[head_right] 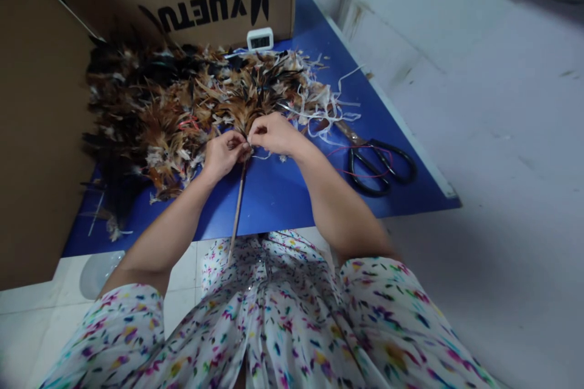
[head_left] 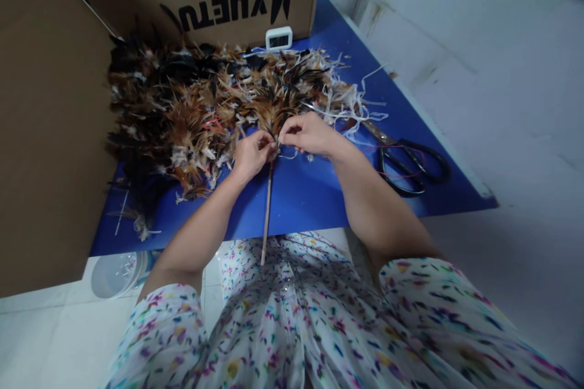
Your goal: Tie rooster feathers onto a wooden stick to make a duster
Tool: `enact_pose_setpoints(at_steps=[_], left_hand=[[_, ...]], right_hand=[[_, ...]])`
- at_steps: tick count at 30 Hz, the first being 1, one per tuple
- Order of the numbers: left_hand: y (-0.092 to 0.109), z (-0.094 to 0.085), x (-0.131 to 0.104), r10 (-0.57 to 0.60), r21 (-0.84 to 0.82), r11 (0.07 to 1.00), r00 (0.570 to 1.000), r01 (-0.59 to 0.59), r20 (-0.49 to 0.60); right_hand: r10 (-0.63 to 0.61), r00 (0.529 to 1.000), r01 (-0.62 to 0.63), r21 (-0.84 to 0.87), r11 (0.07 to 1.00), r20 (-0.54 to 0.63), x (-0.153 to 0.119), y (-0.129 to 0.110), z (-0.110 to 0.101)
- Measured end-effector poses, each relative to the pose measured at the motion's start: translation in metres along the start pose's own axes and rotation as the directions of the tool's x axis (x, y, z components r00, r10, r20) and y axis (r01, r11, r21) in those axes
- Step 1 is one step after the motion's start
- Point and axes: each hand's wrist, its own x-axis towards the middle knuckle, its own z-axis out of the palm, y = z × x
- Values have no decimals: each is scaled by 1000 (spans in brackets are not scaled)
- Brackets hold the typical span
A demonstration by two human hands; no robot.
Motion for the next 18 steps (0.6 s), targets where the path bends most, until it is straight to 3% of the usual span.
enact_pose_setpoints(at_steps=[10, 16, 18], left_hand=[[-8, -3, 2, 54, 118, 992, 999, -53, 0], [-8, -4, 0, 46, 124, 991, 999, -46, 3], [-8, -4, 0, 22, 55, 998, 999, -24, 26]], right_hand=[[-102, 988, 90, -104, 990, -120, 8, 10, 22], [-47, 995, 57, 116, 992, -89, 1, -6, 16], [-35, 991, 46, 81, 996, -129, 0, -6, 10]])
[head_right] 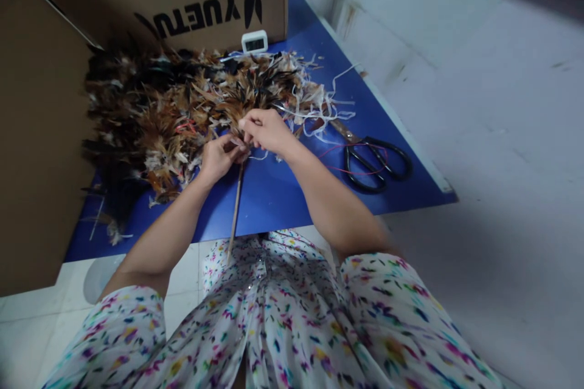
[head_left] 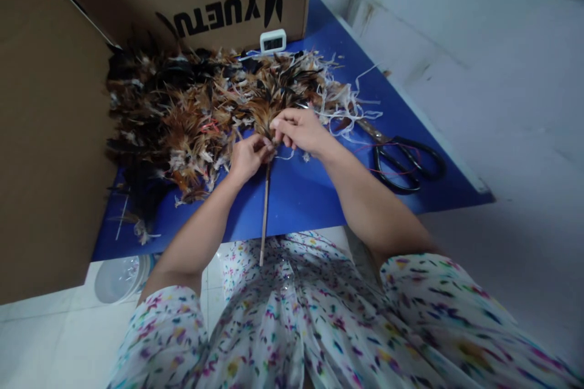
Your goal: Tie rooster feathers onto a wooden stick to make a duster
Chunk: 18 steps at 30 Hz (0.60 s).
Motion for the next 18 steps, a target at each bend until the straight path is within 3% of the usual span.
enact_pose_setpoints(at_steps=[4, 6, 13, 18], left_hand=[[1, 0, 0, 3, -34, 999, 1000, -3, -14], [3, 0, 0, 0, -25, 1000, 1000, -1, -20], [4, -2, 1, -18, -88, 996, 1000, 17, -8], [1, -1, 4, -131, -285, 949, 991, 135, 32]], right_hand=[[-22, 1000, 19, -291, 957, -7, 1, 9, -5], [-13, 1000, 21, -355, 935, 24, 1, 13, -3], [-52, 998, 62, -448, 892, 34, 0, 11, 0], [-90, 992, 116, -352, 929, 89, 1, 9, -3]])
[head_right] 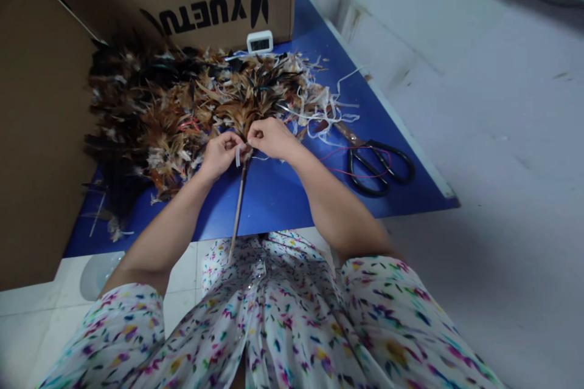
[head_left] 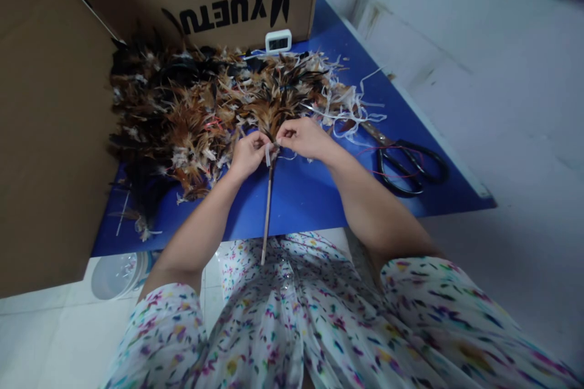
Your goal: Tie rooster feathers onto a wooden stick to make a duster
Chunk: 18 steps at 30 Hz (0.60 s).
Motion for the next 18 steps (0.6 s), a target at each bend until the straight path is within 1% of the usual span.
enact_pose_setpoints(at_steps=[2, 5, 8, 10, 11, 12, 15, 16, 18], left_hand=[[0, 0, 0, -43, -77, 996, 999, 43, -2], [0, -1, 1, -83, -153, 985, 997, 83, 6], [0, -2, 2, -112, -182, 977, 994, 113, 13], [-1, -2, 3, -114, -178, 977, 993, 115, 18], [-1, -2, 3, -113, -176, 978, 993, 115, 18], [-1, -2, 3, -112, -175, 978, 994, 113, 16], [0, -1, 3, -95, -168, 981, 995, 97, 16], [0, -1, 3, -85, -162, 983, 996, 87, 20], [-1, -2, 3, -54, -140, 988, 998, 57, 23]], right_hand=[[-13, 999, 11, 26, 1000, 48, 0, -1, 0], [-13, 992, 12, 9, 1000, 125, -2, -3, -2], [-19, 982, 23, -17, 1000, 189, -3, -5, -3], [-29, 978, 30, -1, 1000, 205, -2, -3, -1], [-32, 982, 28, 27, 999, 188, -1, -1, 1], [-32, 988, 23, 64, 998, 148, 0, 1, 4], [-6, 999, 11, 181, 983, -32, 6, 11, 16], [3, 998, 11, 208, 978, -66, 8, 14, 20], [6, 997, 11, 235, 972, -75, 9, 18, 26]])
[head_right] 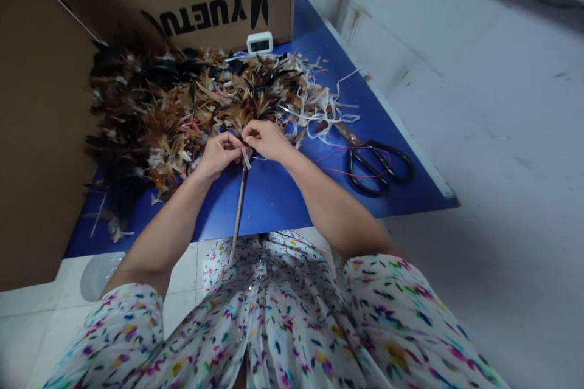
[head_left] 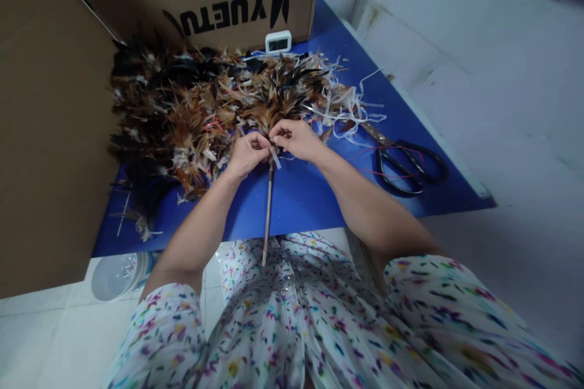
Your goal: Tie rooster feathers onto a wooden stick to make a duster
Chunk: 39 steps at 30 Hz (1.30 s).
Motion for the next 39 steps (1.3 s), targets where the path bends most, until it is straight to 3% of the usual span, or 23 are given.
enact_pose_setpoints(at_steps=[6, 9, 14, 19, 23, 27, 39], left_hand=[[-1, -8, 0, 195, 250, 948, 980, -199, 42], [2, -11, -1, 296, 411, 862, 953, -297, 69], [6, -13, -4, 369, 553, 750, 923, -364, 107], [0, -16, -2, 497, 664, 565, 844, -490, 200], [-10, -17, 1, 587, 694, 440, 767, -570, 259], [-17, -17, 4, 651, 702, 384, 715, -600, 255], [-23, -16, 8, 723, 722, 308, 646, -620, 245]], right_hand=[[-39, 999, 39, -51, 998, 9, -2, 0, 3], [-48, 999, 49, -55, 997, 14, -2, 0, 1], [-25, 999, 27, -66, 997, 30, 0, 3, -1], [-13, 999, 15, -66, 998, 31, 1, 6, -1], [-10, 1000, 11, -53, 999, 8, 2, 7, 1], [-9, 1000, 9, -35, 999, -12, 2, 8, 2], [-66, 997, 64, 71, 995, 33, 4, 11, 3]])
